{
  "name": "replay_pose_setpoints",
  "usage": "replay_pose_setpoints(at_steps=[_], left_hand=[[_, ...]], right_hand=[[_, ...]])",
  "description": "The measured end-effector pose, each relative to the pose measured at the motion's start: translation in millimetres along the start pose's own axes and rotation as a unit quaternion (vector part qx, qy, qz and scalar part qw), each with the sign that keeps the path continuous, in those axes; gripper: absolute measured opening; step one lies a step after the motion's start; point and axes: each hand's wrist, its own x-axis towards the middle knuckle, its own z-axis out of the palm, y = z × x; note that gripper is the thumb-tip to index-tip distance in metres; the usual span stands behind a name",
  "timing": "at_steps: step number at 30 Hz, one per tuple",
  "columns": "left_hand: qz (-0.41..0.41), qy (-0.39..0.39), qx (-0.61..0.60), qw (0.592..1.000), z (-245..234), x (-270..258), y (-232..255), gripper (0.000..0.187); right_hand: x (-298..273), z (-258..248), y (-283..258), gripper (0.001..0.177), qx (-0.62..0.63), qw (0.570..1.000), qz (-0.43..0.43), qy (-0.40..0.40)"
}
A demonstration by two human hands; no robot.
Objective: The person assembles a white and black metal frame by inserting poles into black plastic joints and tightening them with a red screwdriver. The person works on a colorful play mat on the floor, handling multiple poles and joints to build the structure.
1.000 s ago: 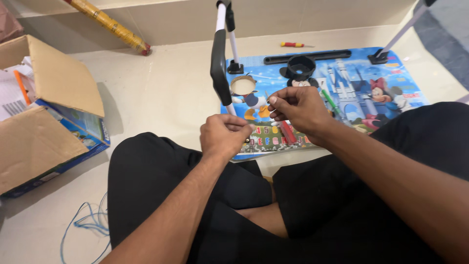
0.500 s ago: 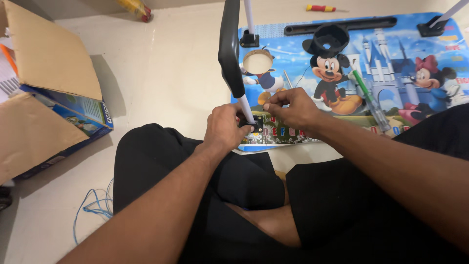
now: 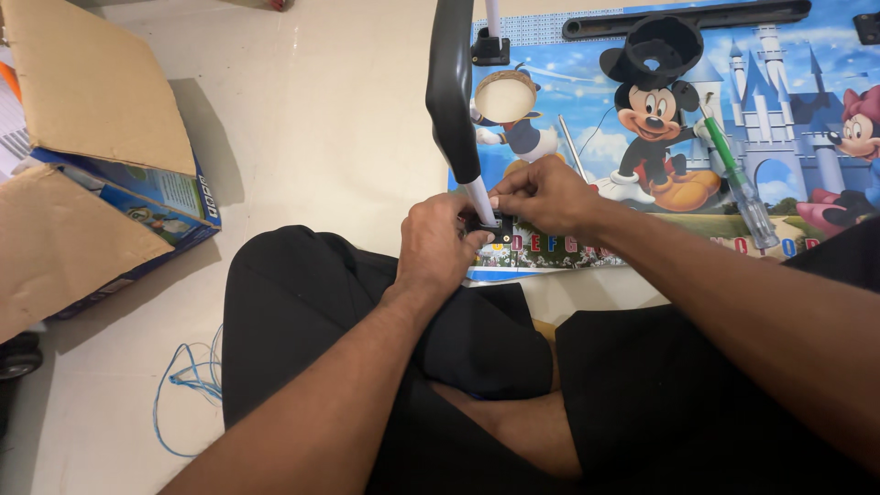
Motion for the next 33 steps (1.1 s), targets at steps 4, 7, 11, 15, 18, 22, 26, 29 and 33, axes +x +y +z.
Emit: replay_pose_setpoints(at_steps=[4,7,11,15,18,22,26,29,33], left_hand=[[-0.001,0.006,-0.002,1.000,0.3,0.6,-0.4,0.034],[-0.011,0.005,-0.006,1.000,-0.8,-0.6,0.5,0.035],[-0.015,-0.008,0.005,1.000,-1.1,-1.4,2.3,0.036],[-0.004,0.001,0.001,1.000,-2.2,-2.3,2.5,0.042],[0.005,0.004,0.009,1.000,-1.0,-2.2,3.0,0.043],[-0.043,-0.013,0.001,0.999,-1.0,-0.1,5.3,0.042],[-0.064,-0.003,-0.018,0.998,-1.2,0.3,7.2,0.042],[-0.068,-0.006,-0.018,0.998,-1.2,0.2,5.0,0.042],[-0.031,0.000,0.003,1.000,2.1,0.5,0.1,0.040]], right_hand=[[1.8,-8.3,2.4,0.018,-0.041,0.998,-0.019,-0.032],[5.7,-13.1,4.2,0.018,-0.035,0.997,-0.025,-0.062],[18.4,-15.6,9.6,0.018,-0.021,0.997,-0.004,-0.078],[33.1,-23.0,11.9,0.019,-0.013,0.990,0.093,-0.104],[41.0,-30.6,8.9,0.024,-0.017,0.977,0.146,-0.157],[51.9,-32.8,-3.4,0.024,-0.079,0.965,0.161,-0.190],[67.4,-33.6,-18.0,0.022,-0.184,0.944,0.123,-0.246],[76.1,-31.2,-22.3,0.021,-0.248,0.925,0.119,-0.263],[68.4,-31.7,-17.0,0.022,-0.250,0.936,0.063,-0.241]])
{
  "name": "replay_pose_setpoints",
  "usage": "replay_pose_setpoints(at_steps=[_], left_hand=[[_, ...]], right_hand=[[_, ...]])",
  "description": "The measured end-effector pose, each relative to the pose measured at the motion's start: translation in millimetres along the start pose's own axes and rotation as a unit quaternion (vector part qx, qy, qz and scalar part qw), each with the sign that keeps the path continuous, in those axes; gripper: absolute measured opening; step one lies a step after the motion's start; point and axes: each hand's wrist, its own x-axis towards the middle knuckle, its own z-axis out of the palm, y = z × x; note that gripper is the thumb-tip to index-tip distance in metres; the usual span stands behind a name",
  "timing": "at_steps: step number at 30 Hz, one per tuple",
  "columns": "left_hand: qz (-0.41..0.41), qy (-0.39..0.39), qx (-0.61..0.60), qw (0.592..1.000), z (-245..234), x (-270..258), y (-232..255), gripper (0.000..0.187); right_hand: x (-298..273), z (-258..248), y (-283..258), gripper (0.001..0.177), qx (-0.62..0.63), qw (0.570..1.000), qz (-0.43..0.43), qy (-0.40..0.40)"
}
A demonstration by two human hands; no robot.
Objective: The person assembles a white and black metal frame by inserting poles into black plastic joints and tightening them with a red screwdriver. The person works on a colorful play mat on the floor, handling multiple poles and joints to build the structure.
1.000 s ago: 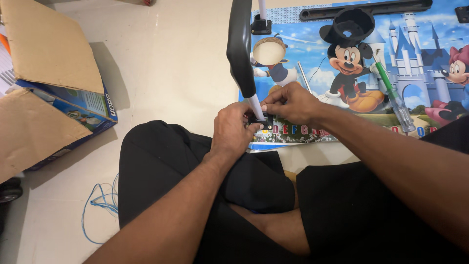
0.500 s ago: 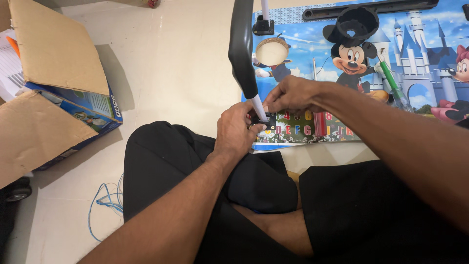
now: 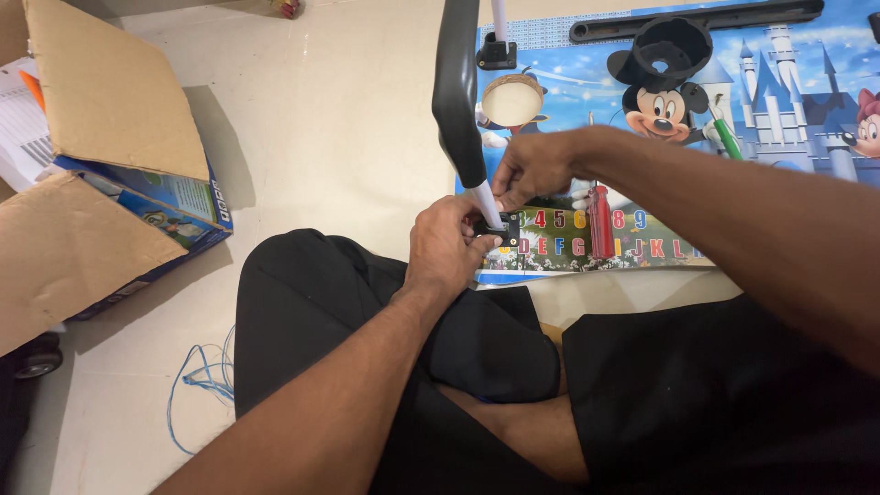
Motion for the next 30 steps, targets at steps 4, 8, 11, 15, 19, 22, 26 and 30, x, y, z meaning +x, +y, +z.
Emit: replay_pose_setpoints(at_steps=[4,8,11,15,19,22,26,30], left_hand=[[0.022,0.007,-0.005,1.000,2.7,-0.7,-4.5,0.039],[0.059,0.003,-0.005,0.998,4.2,-1.7,-4.9,0.038],[0.049,0.009,-0.010,0.999,1.6,-3.6,-3.9,0.039],[0.043,0.013,0.000,0.999,1.9,-3.7,-1.8,0.039],[0.043,0.008,-0.009,0.999,2.7,-6.1,-3.0,0.036],[0.115,0.035,0.056,0.991,2.1,-6.4,-3.9,0.034],[0.093,0.020,0.060,0.994,1.1,-5.8,-2.2,0.035],[0.072,0.010,0.053,0.996,-1.6,-7.0,1.0,0.036]], right_hand=[[-25.0,22.6,7.2,0.024,0.134,0.986,-0.028,0.091],[-45.6,45.3,7.6,0.024,0.262,0.953,0.034,0.146],[-52.6,53.1,1.9,0.027,0.294,0.942,0.011,0.163],[-53.0,59.2,-3.5,0.025,0.307,0.931,0.017,0.197],[-52.9,64.4,-4.5,0.023,0.275,0.929,0.021,0.246],[-52.7,67.9,-4.4,0.022,0.256,0.928,0.008,0.272],[-51.2,73.5,-4.0,0.022,0.317,0.907,0.008,0.276],[-48.8,76.2,-4.3,0.026,0.336,0.905,0.034,0.259]])
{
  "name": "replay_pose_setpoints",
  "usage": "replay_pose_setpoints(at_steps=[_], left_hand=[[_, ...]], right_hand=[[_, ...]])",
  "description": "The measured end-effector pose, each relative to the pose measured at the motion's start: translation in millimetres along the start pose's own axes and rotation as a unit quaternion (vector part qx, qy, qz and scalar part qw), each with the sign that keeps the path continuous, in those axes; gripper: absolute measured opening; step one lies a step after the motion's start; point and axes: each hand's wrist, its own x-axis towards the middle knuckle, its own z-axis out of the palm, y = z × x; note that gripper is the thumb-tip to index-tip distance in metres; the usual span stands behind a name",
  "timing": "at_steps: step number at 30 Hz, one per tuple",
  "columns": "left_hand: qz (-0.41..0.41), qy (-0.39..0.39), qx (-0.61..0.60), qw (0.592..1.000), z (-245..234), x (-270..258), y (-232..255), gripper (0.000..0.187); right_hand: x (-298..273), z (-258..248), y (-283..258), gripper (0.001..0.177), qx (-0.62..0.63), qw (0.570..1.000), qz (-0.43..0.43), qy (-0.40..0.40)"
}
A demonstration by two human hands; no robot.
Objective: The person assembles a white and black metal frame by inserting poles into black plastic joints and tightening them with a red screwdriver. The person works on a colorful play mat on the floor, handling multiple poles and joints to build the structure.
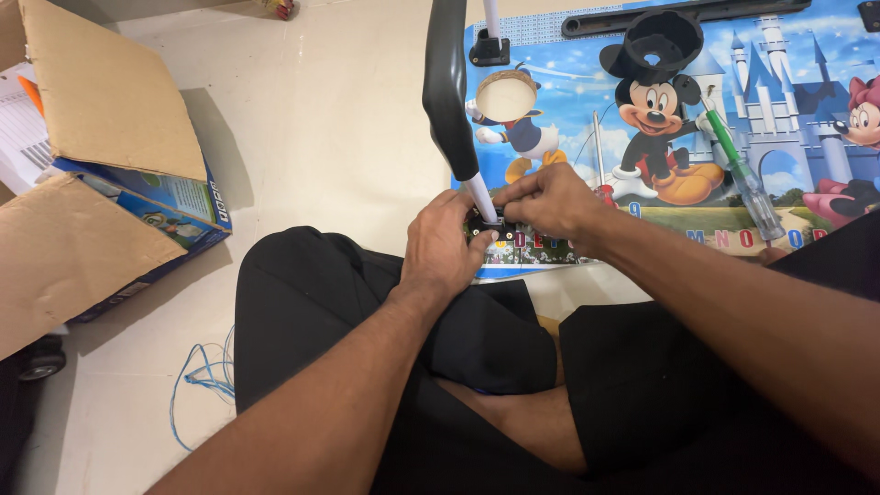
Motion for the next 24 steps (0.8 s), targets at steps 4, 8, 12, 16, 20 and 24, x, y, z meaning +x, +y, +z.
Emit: replay_pose_setpoints(at_steps=[4,8,12,16,20,24], left_hand=[[-0.007,-0.005,-0.001,1.000,-1.3,-0.4,3.1,0.035],[0.002,0.001,0.006,1.000,-2.0,-0.9,3.9,0.036],[0.006,0.006,0.005,1.000,-1.3,-1.3,3.4,0.035],[-0.012,-0.007,0.009,1.000,-0.9,-1.0,3.4,0.032],[0.019,0.013,0.008,1.000,-2.8,-2.2,3.6,0.035],[-0.010,0.010,-0.005,1.000,-2.1,-0.6,5.7,0.034]], right_hand=[[-0.6,-1.4,-0.9,0.025,-0.025,0.999,-0.037,-0.007],[-3.9,1.4,-4.9,0.023,-0.045,0.998,-0.048,0.003],[-9.4,2.4,-6.5,0.023,-0.040,0.998,-0.041,0.011],[-11.7,3.0,-6.3,0.024,0.003,1.000,-0.020,0.015],[-10.7,5.8,-8.7,0.025,-0.045,0.999,-0.020,0.021],[-13.3,3.0,-10.2,0.025,-0.116,0.992,-0.040,0.033]])
